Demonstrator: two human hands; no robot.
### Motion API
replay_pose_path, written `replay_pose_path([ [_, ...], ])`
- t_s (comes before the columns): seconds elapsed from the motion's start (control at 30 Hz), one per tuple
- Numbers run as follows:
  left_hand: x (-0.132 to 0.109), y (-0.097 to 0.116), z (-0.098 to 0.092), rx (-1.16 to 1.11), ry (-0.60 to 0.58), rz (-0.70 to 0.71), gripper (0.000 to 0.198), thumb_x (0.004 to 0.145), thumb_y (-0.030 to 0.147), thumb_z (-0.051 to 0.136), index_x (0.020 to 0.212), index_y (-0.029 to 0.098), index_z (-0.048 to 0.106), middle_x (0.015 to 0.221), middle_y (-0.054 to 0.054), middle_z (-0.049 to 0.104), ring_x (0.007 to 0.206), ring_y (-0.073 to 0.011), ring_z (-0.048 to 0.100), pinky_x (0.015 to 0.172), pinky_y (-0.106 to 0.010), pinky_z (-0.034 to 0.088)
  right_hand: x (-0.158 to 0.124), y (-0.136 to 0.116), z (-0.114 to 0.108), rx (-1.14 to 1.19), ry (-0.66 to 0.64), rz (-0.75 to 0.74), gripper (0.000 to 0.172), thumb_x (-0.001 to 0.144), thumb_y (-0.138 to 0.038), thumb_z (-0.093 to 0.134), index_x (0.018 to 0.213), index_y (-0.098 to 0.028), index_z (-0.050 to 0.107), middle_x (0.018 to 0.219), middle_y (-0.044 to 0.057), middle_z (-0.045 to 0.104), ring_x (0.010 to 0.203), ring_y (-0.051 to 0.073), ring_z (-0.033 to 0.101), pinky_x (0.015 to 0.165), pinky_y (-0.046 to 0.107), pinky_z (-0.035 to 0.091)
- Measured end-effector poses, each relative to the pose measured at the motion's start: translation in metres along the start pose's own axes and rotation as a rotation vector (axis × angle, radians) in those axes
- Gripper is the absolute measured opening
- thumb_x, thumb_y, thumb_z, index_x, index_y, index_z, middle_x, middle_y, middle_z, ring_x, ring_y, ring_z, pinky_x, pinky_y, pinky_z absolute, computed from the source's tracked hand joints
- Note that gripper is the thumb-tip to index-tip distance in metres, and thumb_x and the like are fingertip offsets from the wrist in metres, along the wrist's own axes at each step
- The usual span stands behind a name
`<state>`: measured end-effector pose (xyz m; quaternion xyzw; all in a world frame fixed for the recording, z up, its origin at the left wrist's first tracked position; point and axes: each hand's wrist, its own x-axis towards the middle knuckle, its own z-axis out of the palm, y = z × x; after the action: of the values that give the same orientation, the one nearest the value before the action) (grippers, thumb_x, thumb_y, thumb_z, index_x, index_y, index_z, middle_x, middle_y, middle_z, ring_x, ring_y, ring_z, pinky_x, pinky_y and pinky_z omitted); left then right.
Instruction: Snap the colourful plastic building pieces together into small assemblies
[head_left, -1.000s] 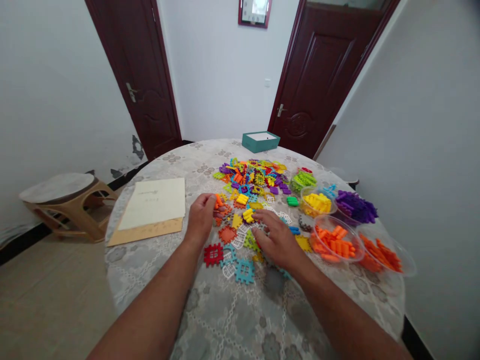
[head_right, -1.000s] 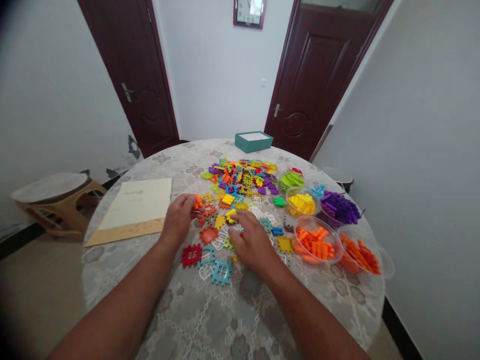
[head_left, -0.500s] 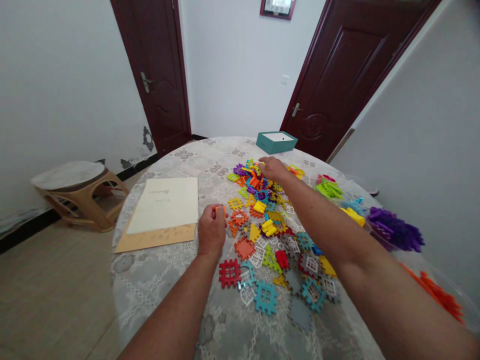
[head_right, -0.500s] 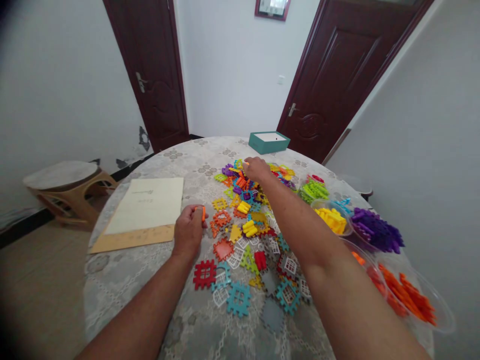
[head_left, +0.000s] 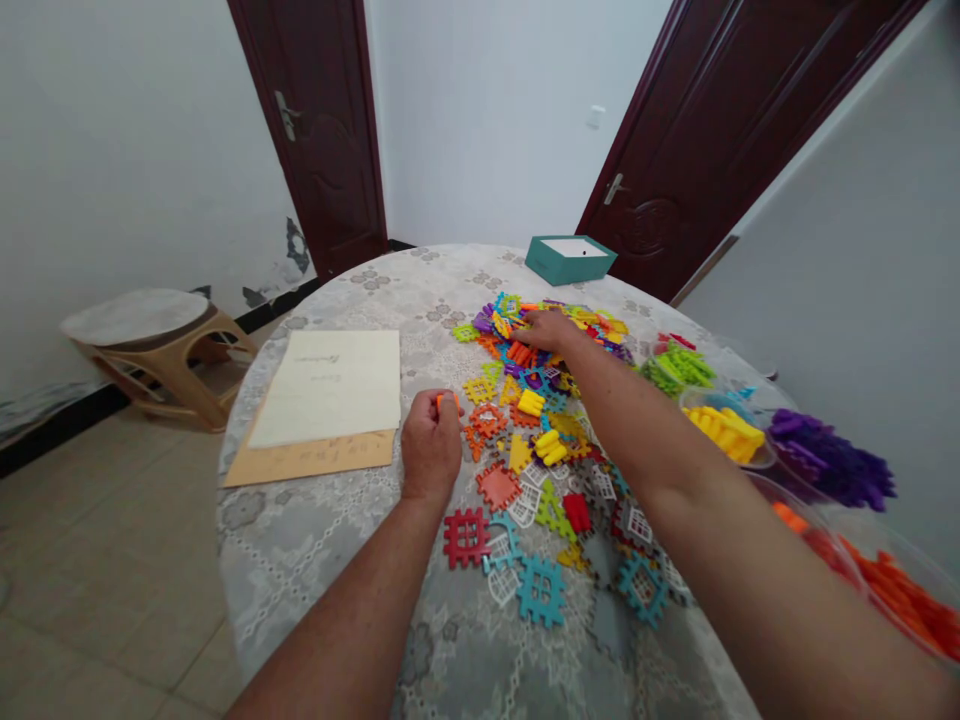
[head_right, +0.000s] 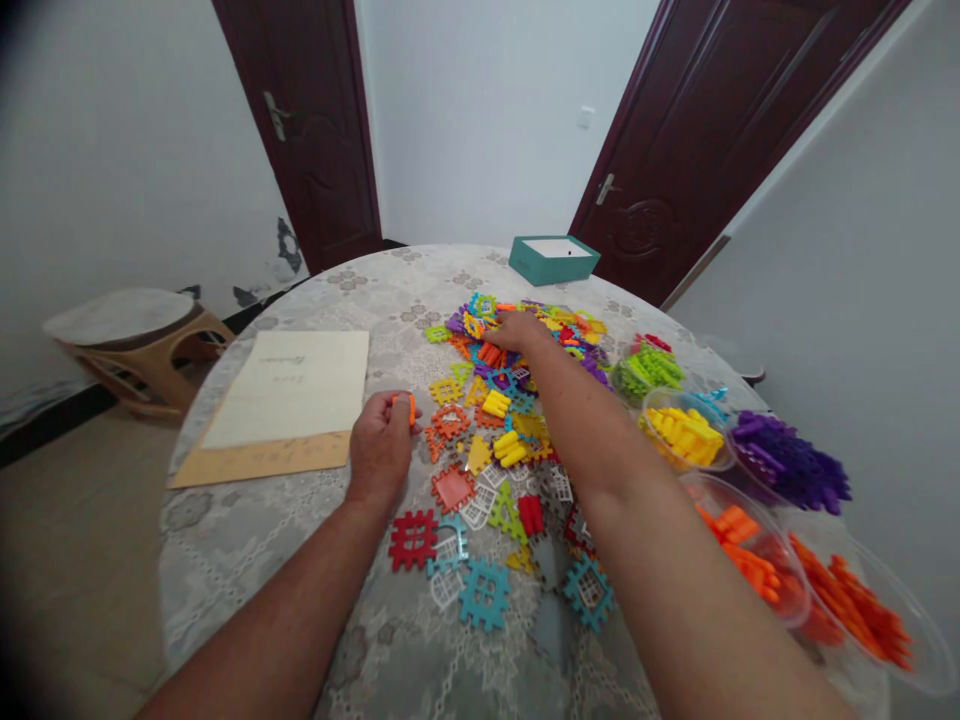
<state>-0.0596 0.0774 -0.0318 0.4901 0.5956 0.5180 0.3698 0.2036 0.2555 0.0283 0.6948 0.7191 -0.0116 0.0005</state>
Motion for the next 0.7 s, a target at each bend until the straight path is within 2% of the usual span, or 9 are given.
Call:
replay_pose_path([
  [0.1,0.000,0.002,0.001,0.034,-0.007,0.016,0.030,0.097,0.044,0.050,0.102,0.022,0.069,0.085,-0.003,0.074,0.079,-0.0200,0.069,0.071,-0.030,0.050,-0.013,0.002,0.003,0.031,-0.022,-0.024,0.067,0.093,-0.065,0.060,0.141,-0.018,0.066,0.142,0.016,0.066,0.125,0.032,0.064,0.102,0.035,0.047],
  [0.23,-0.002,0.007,-0.001,0.133,-0.025,0.059,0.029,0.097,0.042,0.050,0.099,0.022,0.070,0.087,-0.003,0.074,0.082,-0.0213,0.068,0.074,-0.031,0.047,-0.042,-0.001,0.007,0.119,0.016,-0.162,0.057,0.094,-0.058,0.065,0.135,-0.019,0.069,0.137,0.013,0.070,0.120,0.028,0.066,0.100,0.032,0.048],
  [0.37,-0.002,0.007,0.000,0.191,-0.049,0.113,0.029,0.098,0.043,0.048,0.100,0.023,0.069,0.090,-0.004,0.074,0.084,-0.0225,0.067,0.075,-0.032,0.045,-0.080,-0.010,0.008,0.206,0.059,-0.277,0.048,0.093,-0.051,0.069,0.128,-0.019,0.072,0.128,0.012,0.073,0.113,0.026,0.068,0.097,0.032,0.048],
  [0.57,-0.003,0.006,0.002,0.247,-0.088,0.169,0.029,0.098,0.042,0.047,0.102,0.023,0.070,0.093,-0.006,0.075,0.085,-0.0236,0.067,0.076,-0.032,0.045,-0.144,-0.029,-0.005,0.401,0.143,-0.388,0.037,0.089,-0.037,0.072,0.122,-0.020,0.073,0.119,0.010,0.073,0.108,0.026,0.065,0.100,0.038,0.047],
  [0.7,-0.004,0.007,0.002,0.261,-0.086,0.188,0.030,0.098,0.041,0.046,0.101,0.023,0.070,0.092,-0.007,0.075,0.085,-0.0241,0.067,0.077,-0.032,0.045,-0.186,-0.044,-0.010,0.441,0.167,-0.488,0.028,0.089,-0.030,0.069,0.115,-0.022,0.076,0.111,0.010,0.074,0.103,0.027,0.066,0.098,0.041,0.046],
])
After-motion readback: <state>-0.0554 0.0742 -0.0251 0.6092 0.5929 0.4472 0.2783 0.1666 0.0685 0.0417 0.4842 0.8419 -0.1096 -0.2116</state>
